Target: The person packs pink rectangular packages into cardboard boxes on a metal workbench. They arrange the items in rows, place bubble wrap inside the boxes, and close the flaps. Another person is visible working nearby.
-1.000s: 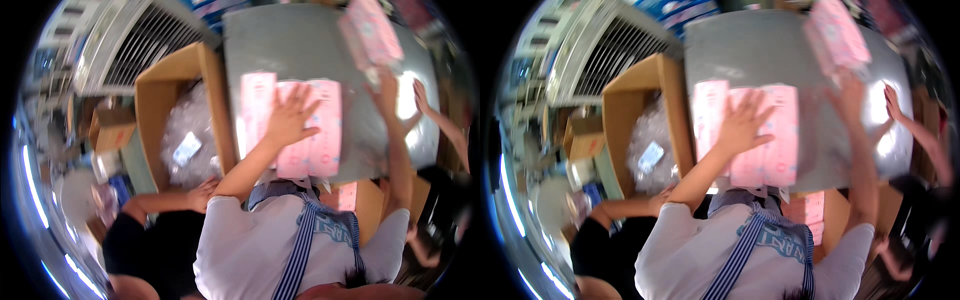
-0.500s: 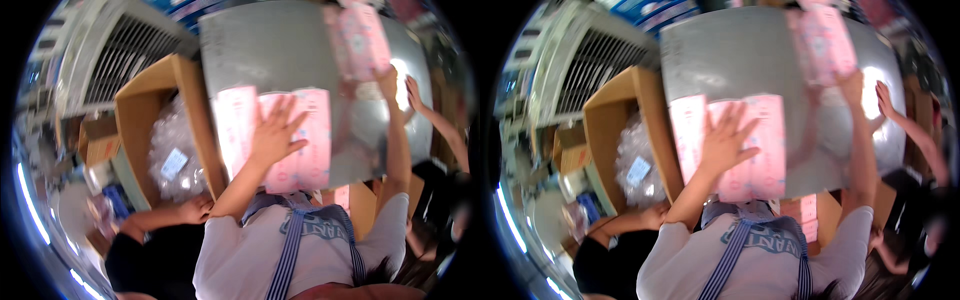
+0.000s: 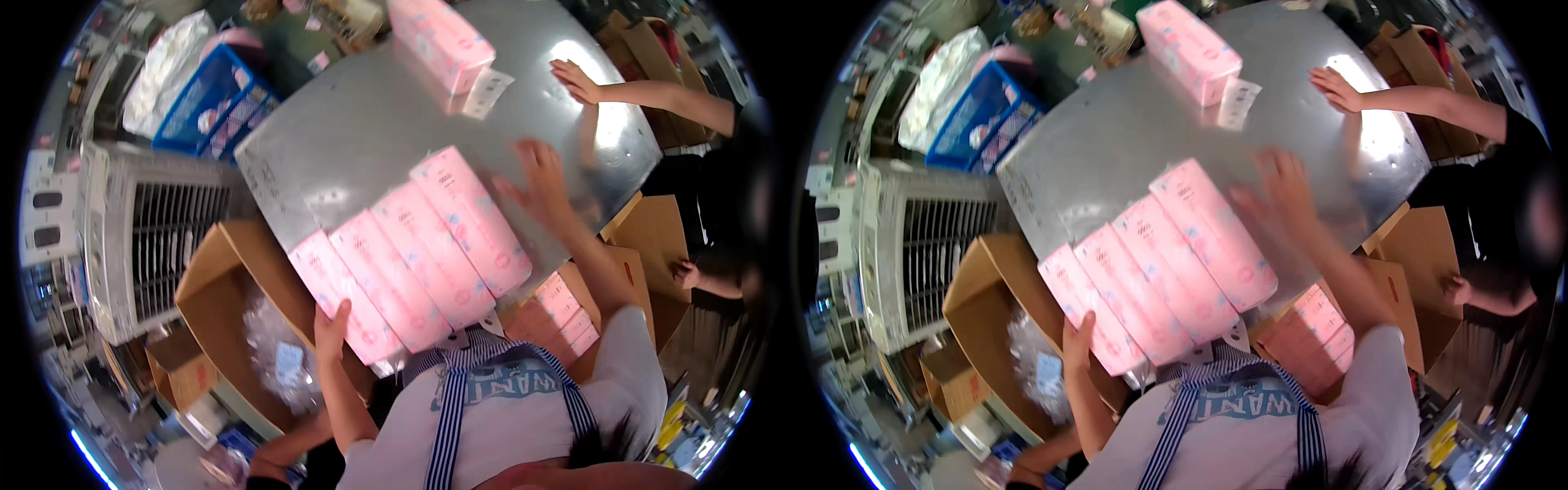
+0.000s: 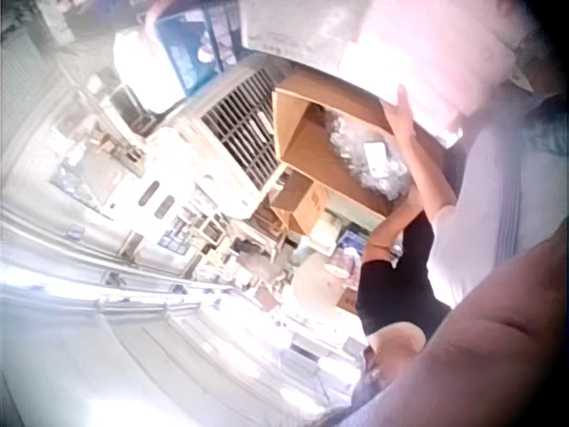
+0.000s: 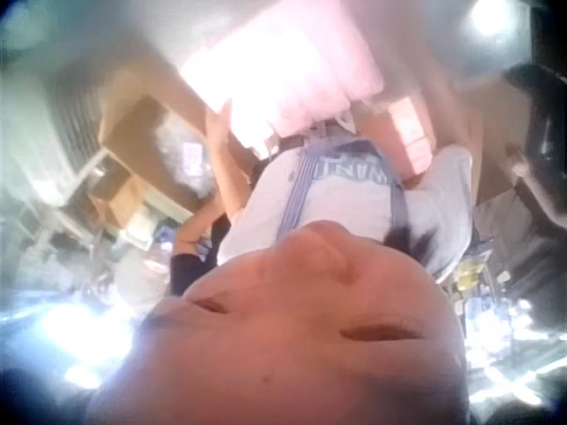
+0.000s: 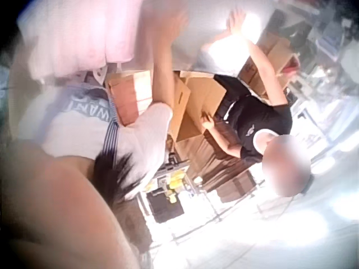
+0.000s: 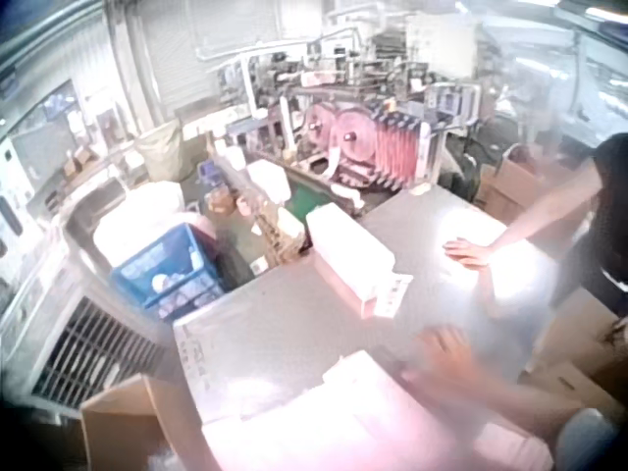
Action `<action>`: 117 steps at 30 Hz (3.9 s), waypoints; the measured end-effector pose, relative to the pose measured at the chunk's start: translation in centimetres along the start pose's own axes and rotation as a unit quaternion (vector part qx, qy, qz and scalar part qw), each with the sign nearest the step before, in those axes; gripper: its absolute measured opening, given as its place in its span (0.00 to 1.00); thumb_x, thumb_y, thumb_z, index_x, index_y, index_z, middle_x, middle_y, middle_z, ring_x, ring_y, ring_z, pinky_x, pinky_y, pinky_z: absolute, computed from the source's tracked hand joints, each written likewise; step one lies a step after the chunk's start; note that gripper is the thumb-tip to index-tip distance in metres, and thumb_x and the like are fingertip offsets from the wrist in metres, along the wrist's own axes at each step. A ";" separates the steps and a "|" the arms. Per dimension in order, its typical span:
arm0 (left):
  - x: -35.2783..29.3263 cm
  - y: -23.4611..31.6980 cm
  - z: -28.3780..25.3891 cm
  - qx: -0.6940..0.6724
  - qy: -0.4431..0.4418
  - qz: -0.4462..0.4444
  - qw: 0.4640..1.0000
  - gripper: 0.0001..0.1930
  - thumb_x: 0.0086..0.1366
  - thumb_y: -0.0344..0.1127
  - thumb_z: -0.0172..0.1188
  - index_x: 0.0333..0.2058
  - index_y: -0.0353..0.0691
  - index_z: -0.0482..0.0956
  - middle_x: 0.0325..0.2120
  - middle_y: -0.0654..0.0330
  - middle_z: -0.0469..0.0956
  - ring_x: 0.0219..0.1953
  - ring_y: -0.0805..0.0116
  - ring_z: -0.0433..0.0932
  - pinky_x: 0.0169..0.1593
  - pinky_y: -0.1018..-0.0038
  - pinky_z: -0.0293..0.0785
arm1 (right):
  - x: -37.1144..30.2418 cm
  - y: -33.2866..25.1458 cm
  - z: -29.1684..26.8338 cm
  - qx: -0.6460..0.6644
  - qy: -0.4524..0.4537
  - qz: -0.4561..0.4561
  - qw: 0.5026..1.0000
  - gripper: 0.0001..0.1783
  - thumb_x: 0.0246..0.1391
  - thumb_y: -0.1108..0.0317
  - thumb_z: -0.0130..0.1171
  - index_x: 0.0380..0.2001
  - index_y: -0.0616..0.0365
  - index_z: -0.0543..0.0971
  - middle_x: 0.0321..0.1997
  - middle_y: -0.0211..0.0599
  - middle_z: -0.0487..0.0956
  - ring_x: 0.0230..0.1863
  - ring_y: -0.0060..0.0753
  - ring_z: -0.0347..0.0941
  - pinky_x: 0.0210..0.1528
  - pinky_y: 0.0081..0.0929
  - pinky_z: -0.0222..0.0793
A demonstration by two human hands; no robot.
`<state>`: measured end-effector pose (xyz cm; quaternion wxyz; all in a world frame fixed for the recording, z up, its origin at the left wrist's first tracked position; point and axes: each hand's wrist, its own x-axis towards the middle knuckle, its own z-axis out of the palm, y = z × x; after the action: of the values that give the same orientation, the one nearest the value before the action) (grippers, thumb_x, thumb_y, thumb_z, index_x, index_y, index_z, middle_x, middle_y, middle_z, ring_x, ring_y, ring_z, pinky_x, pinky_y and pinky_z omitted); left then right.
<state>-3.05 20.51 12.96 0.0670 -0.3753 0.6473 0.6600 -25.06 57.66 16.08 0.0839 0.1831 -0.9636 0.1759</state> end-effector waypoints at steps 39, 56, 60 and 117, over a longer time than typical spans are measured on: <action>1.4 7.3 14.9 -0.007 -0.470 -0.255 0.845 0.28 0.62 0.54 0.47 0.52 0.38 0.68 0.46 0.54 0.74 0.45 0.59 0.76 0.51 0.63 0.72 | -35.6 5.5 -21.5 0.641 -0.132 0.520 0.549 0.27 0.57 0.52 0.48 0.54 0.60 0.69 0.51 0.39 0.74 0.52 0.26 0.69 0.57 0.26 0.63; -10.8 -19.0 36.0 0.542 -0.414 0.411 0.605 0.38 0.60 0.54 0.49 0.60 0.32 0.53 0.59 0.39 0.54 0.61 0.39 0.52 0.60 0.52 0.55 | -59.4 4.6 -7.0 0.054 0.011 0.690 0.721 0.34 0.54 0.46 0.49 0.58 0.54 0.59 0.54 0.59 0.66 0.54 0.59 0.64 0.54 0.51 0.61; -20.4 -15.0 34.0 0.667 -0.506 0.484 0.255 0.43 0.56 0.58 0.54 0.64 0.46 0.48 0.64 0.39 0.40 0.66 0.41 0.41 0.62 0.45 0.48 | -58.4 -0.8 -7.4 -0.017 -0.150 0.562 0.813 0.43 0.48 0.45 0.55 0.64 0.48 0.53 0.67 0.56 0.48 0.69 0.57 0.39 0.59 0.64 0.47; -17.6 -23.3 38.6 0.595 -0.390 0.468 0.524 0.51 0.45 0.60 0.67 0.59 0.30 0.55 0.54 0.39 0.59 0.56 0.42 0.60 0.59 0.58 0.57 | -61.3 9.3 -4.0 -0.199 -0.059 0.555 0.805 0.28 0.37 0.49 0.65 0.40 0.54 0.75 0.43 0.38 0.73 0.50 0.39 0.67 0.60 0.42 0.55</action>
<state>7.06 65.95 -0.17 0.2023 0.4035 0.8816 0.1381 28.07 87.08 3.03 -0.0501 -0.3941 -0.9176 -0.0141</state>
